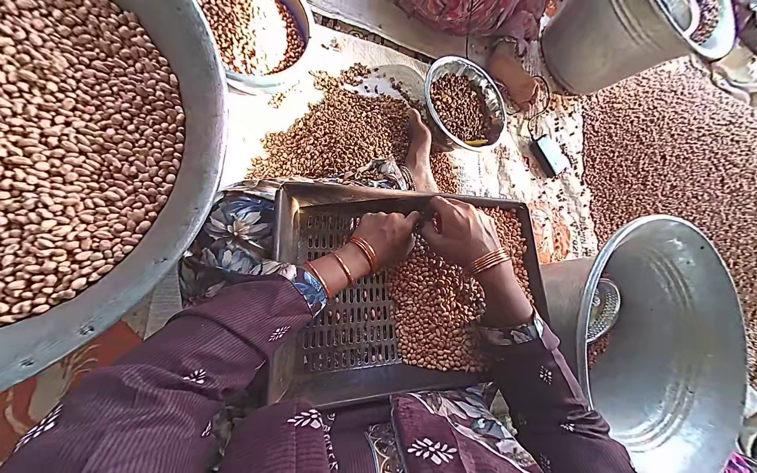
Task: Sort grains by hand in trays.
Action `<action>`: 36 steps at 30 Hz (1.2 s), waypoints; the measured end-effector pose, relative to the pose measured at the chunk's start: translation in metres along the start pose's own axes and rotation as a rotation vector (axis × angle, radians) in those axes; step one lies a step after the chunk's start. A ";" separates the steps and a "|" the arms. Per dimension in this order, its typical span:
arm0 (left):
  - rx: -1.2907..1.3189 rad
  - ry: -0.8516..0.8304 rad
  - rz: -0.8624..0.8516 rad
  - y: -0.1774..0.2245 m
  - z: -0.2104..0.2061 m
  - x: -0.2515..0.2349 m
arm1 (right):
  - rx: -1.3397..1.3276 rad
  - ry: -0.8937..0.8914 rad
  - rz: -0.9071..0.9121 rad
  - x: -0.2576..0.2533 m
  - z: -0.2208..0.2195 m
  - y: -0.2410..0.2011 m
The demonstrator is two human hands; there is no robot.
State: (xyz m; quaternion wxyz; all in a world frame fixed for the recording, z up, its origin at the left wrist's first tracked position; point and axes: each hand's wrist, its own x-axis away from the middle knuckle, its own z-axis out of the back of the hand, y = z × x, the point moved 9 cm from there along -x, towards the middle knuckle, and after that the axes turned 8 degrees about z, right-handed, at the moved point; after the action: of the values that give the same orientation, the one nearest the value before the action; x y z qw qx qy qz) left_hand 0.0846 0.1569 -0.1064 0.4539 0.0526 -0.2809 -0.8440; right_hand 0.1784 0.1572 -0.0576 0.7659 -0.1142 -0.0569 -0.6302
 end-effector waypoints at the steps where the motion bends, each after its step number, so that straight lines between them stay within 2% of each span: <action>1: -0.021 -0.016 -0.005 0.001 0.001 0.000 | -0.037 -0.021 -0.007 0.001 0.000 0.002; 6: -0.136 -0.200 0.030 0.002 0.000 -0.005 | -0.098 -0.114 -0.036 0.002 -0.002 0.009; 11: -0.151 -0.077 -0.007 0.006 0.002 0.006 | -0.157 -0.184 -0.027 0.007 -0.011 0.009; 15: -0.141 -0.205 0.055 0.005 0.002 0.001 | -0.196 -0.197 0.011 0.008 -0.013 0.006; 19: -0.080 -0.183 0.059 -0.005 -0.002 -0.005 | -0.410 -0.099 0.021 0.010 0.002 0.012; 21: 0.168 -0.173 0.082 -0.013 0.002 -0.008 | -0.655 -0.035 0.028 0.016 0.006 0.021; 23: 0.613 -0.132 0.094 -0.018 0.011 -0.008 | -0.849 -0.058 0.068 0.022 0.002 0.022; 24: 0.865 -0.137 0.124 -0.021 0.013 -0.006 | -0.835 -0.063 0.104 0.024 0.001 0.018; 26: 1.297 -0.213 0.241 -0.022 0.008 -0.001 | -0.630 -0.059 0.193 0.027 0.001 0.007; 27: 1.332 -0.252 0.274 -0.023 0.007 0.002 | -0.503 -0.058 0.241 0.027 0.000 0.001; 29: 1.008 -0.243 0.220 -0.025 0.009 0.002 | -0.340 -0.114 0.258 0.028 -0.010 -0.007; 32: 0.459 -0.254 0.075 -0.010 0.007 0.008 | -0.252 -0.181 0.202 0.027 -0.023 -0.008; 36: 0.206 -0.218 -0.098 -0.001 -0.006 0.011 | -0.211 -0.139 0.206 0.028 -0.021 -0.010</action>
State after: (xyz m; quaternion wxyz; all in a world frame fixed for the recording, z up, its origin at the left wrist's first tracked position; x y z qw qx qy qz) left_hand 0.0801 0.1461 -0.1101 0.3712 0.0207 -0.4106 -0.8326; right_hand 0.1731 0.1240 -0.0704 0.8043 -0.2427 -0.0311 -0.5416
